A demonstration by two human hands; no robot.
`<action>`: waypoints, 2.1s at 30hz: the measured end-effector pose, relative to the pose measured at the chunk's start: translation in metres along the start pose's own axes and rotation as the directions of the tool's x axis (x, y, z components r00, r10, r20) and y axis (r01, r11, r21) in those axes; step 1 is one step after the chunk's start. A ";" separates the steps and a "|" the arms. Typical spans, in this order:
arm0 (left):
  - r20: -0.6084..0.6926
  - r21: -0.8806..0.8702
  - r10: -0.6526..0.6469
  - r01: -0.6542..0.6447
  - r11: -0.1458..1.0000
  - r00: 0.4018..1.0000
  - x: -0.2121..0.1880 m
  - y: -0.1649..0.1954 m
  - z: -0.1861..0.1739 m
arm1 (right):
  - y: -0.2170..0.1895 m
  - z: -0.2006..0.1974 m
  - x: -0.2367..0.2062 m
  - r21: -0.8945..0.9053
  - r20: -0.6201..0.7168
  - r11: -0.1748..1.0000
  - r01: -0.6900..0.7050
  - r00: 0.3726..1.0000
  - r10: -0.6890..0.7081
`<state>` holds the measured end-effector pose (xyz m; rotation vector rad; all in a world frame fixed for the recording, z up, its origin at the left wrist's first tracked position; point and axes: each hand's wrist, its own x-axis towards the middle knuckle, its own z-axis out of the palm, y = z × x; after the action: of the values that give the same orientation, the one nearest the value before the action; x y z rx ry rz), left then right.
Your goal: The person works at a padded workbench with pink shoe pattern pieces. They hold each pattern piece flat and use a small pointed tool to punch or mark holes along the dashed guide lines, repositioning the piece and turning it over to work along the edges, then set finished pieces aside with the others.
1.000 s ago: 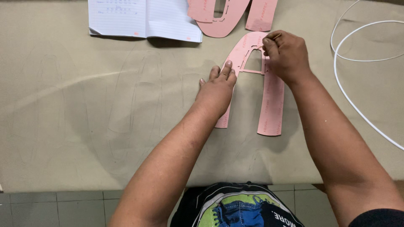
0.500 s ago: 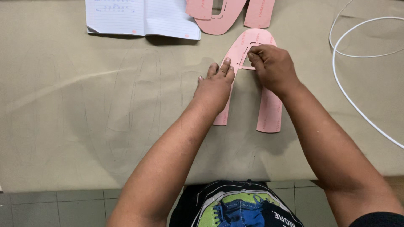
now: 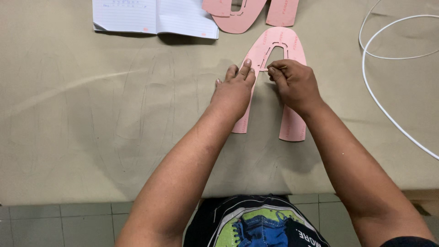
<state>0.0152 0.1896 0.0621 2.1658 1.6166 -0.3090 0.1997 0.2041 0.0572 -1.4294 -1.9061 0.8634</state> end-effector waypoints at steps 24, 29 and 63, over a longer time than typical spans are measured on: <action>0.041 -0.030 -0.001 0.002 1.000 0.999 -0.004 -0.007 0.000 | 0.004 0.018 -0.001 -0.070 -0.017 0.994 0.082 0.996 -0.084; 0.079 -0.024 0.026 -0.024 0.999 0.997 -0.006 -0.010 -0.001 | -0.003 0.027 -0.028 -0.137 0.065 0.971 0.196 0.980 -0.189; 0.095 -0.014 0.065 -0.064 0.998 0.993 -0.023 -0.020 -0.007 | -0.043 0.056 -0.141 -0.006 0.120 0.997 0.081 0.990 -0.080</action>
<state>-0.0114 0.1774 0.0739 2.1560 1.4902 -0.3766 0.1654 0.0507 0.0457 -1.3234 -2.0455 0.9199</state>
